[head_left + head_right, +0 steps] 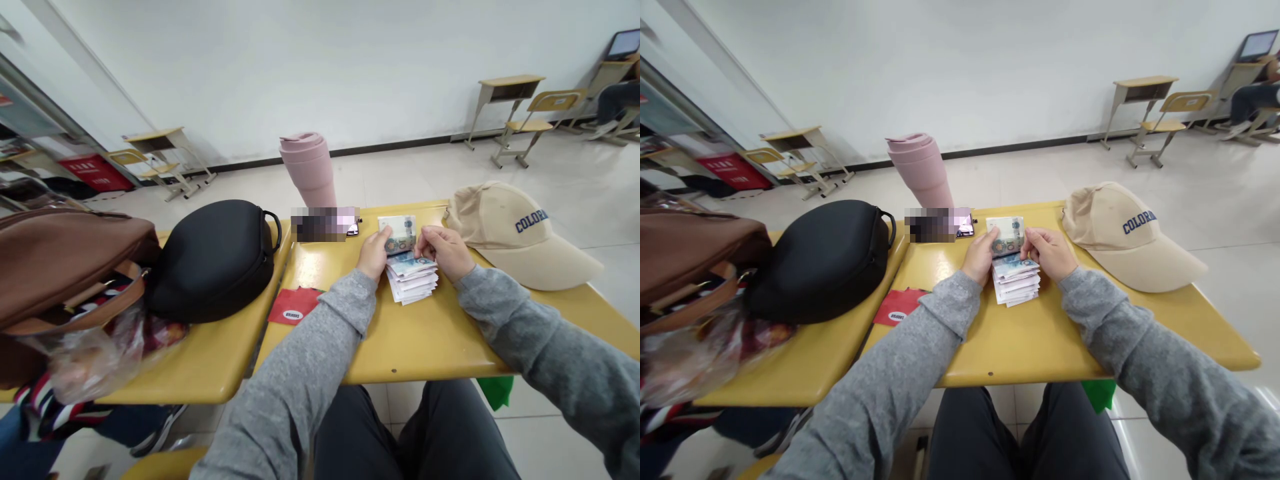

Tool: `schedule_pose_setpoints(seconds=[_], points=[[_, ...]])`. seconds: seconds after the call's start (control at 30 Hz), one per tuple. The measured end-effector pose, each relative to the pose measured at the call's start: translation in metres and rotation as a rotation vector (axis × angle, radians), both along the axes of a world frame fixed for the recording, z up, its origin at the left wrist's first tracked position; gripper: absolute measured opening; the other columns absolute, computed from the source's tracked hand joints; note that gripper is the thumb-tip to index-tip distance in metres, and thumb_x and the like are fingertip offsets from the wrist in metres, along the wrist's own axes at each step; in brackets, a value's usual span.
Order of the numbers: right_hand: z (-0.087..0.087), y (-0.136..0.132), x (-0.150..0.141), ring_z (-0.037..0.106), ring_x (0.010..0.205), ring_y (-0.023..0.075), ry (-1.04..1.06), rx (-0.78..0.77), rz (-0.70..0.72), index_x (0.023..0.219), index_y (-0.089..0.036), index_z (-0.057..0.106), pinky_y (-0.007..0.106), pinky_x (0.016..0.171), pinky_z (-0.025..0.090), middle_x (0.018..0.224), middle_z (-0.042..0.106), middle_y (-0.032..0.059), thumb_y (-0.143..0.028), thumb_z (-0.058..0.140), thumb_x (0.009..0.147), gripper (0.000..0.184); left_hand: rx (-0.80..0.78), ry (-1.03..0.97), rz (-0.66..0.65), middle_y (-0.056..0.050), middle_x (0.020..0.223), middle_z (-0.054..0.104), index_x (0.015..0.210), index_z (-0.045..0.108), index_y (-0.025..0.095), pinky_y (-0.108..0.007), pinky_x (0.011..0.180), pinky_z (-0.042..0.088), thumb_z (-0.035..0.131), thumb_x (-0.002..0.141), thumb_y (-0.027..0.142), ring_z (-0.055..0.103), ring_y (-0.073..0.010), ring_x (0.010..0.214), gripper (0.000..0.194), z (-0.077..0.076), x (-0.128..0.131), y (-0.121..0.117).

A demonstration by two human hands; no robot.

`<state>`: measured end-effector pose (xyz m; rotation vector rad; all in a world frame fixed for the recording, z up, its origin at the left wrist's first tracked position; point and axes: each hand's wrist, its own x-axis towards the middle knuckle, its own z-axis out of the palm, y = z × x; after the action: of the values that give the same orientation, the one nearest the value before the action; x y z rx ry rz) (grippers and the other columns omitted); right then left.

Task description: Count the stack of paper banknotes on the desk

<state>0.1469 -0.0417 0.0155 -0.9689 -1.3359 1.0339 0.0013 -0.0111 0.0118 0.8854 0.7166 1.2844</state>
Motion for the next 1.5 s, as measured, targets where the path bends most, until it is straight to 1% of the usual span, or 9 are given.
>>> schedule_pose_setpoints(seconds=[0.07, 0.17, 0.37, 0.47, 0.7, 0.87, 1.13, 1.33, 1.5], points=[[-0.0012, 0.0016, 0.0006, 0.034, 0.038, 0.0072, -0.019, -0.006, -0.004, 0.059, -0.018, 0.053, 0.024, 0.039, 0.023, 0.051, 0.058, 0.0004, -0.053, 0.052, 0.081, 0.041, 0.003, 0.006, 0.000, -0.007, 0.072, 0.070, 0.075, 0.067, 0.013, -0.039, 0.088, 0.045, 0.070, 0.066, 0.041, 0.065, -0.0227, 0.083, 0.029, 0.0008, -0.0002, -0.0007], [-0.0041, 0.0047, 0.0024, 0.033, 0.039, 0.0067, -0.070, -0.002, -0.044, 0.058, -0.018, 0.052, 0.024, 0.040, 0.022, 0.049, 0.056, -0.0006, -0.052, 0.055, 0.079, 0.040, 0.003, 0.030, -0.010, -0.006, 0.071, 0.070, 0.076, 0.067, 0.013, -0.039, 0.087, 0.045, 0.070, 0.065, 0.041, 0.066, -0.0225, 0.081, 0.030, 0.0008, -0.0006, -0.0010], [-0.0073, 0.0076, 0.0062, 0.036, 0.042, 0.0076, -0.180, -0.043, -0.226, 0.057, -0.018, 0.051, 0.024, 0.043, 0.027, 0.050, 0.053, -0.0019, -0.052, 0.062, 0.072, 0.039, -0.017, 0.030, -0.031, -0.007, 0.073, 0.070, 0.080, 0.067, 0.012, -0.039, 0.085, 0.046, 0.071, 0.064, 0.037, 0.066, -0.0213, 0.077, 0.029, -0.0016, -0.0003, 0.0001], [-0.0065, 0.0076, 0.0063, 0.037, 0.044, 0.0081, -0.195, -0.061, -0.265, 0.058, -0.018, 0.051, 0.024, 0.043, 0.028, 0.050, 0.053, -0.0018, -0.052, 0.063, 0.070, 0.038, -0.007, 0.036, -0.045, -0.007, 0.075, 0.071, 0.083, 0.068, 0.013, -0.038, 0.085, 0.046, 0.072, 0.064, 0.034, 0.066, -0.0216, 0.081, 0.028, -0.0020, -0.0004, 0.0001], [-0.0067, 0.0083, 0.0055, 0.040, 0.045, 0.0079, -0.180, -0.077, -0.237, 0.063, -0.018, 0.052, 0.023, 0.045, 0.029, 0.051, 0.052, -0.0031, -0.046, 0.064, 0.071, 0.032, -0.008, 0.056, -0.052, -0.009, 0.079, 0.070, 0.082, 0.067, 0.012, -0.038, 0.084, 0.046, 0.075, 0.060, 0.030, 0.066, -0.0215, 0.080, 0.029, -0.0036, -0.0002, 0.0005], [-0.0081, 0.0093, 0.0062, 0.040, 0.045, 0.0084, -0.158, -0.070, -0.216, 0.063, -0.018, 0.051, 0.023, 0.044, 0.028, 0.050, 0.051, -0.0034, -0.045, 0.064, 0.070, 0.031, -0.004, 0.049, -0.053, -0.008, 0.077, 0.070, 0.082, 0.066, 0.011, -0.036, 0.082, 0.046, 0.074, 0.061, 0.033, 0.065, -0.0203, 0.077, 0.031, -0.0045, 0.0001, 0.0017], [-0.0036, 0.0051, 0.0041, 0.035, 0.044, 0.0077, -0.134, -0.069, -0.209, 0.060, -0.018, 0.049, 0.023, 0.044, 0.024, 0.046, 0.045, -0.0058, -0.040, 0.064, 0.071, 0.029, -0.010, 0.057, 0.032, -0.004, 0.066, 0.066, 0.071, 0.064, 0.013, -0.031, 0.076, 0.046, 0.068, 0.068, 0.042, 0.063, -0.0183, 0.075, 0.029, 0.0018, -0.0011, -0.0015], [-0.0017, 0.0028, 0.0033, 0.034, 0.043, 0.0080, -0.113, -0.059, -0.186, 0.059, -0.019, 0.048, 0.024, 0.044, 0.023, 0.045, 0.042, -0.0063, -0.038, 0.064, 0.070, 0.028, -0.028, 0.036, 0.040, -0.002, 0.064, 0.063, 0.070, 0.063, 0.013, -0.029, 0.073, 0.044, 0.067, 0.070, 0.041, 0.061, -0.0166, 0.072, 0.028, 0.0004, -0.0009, 0.0002], [0.0000, 0.0012, 0.0011, 0.033, 0.041, 0.0076, -0.077, -0.061, -0.147, 0.062, -0.019, 0.050, 0.023, 0.042, 0.021, 0.043, 0.041, -0.0066, -0.038, 0.064, 0.070, 0.025, -0.033, 0.051, 0.070, 0.001, 0.060, 0.059, 0.064, 0.061, 0.014, -0.026, 0.067, 0.042, 0.067, 0.070, 0.038, 0.056, -0.0131, 0.064, 0.026, -0.0001, -0.0011, 0.0013]])
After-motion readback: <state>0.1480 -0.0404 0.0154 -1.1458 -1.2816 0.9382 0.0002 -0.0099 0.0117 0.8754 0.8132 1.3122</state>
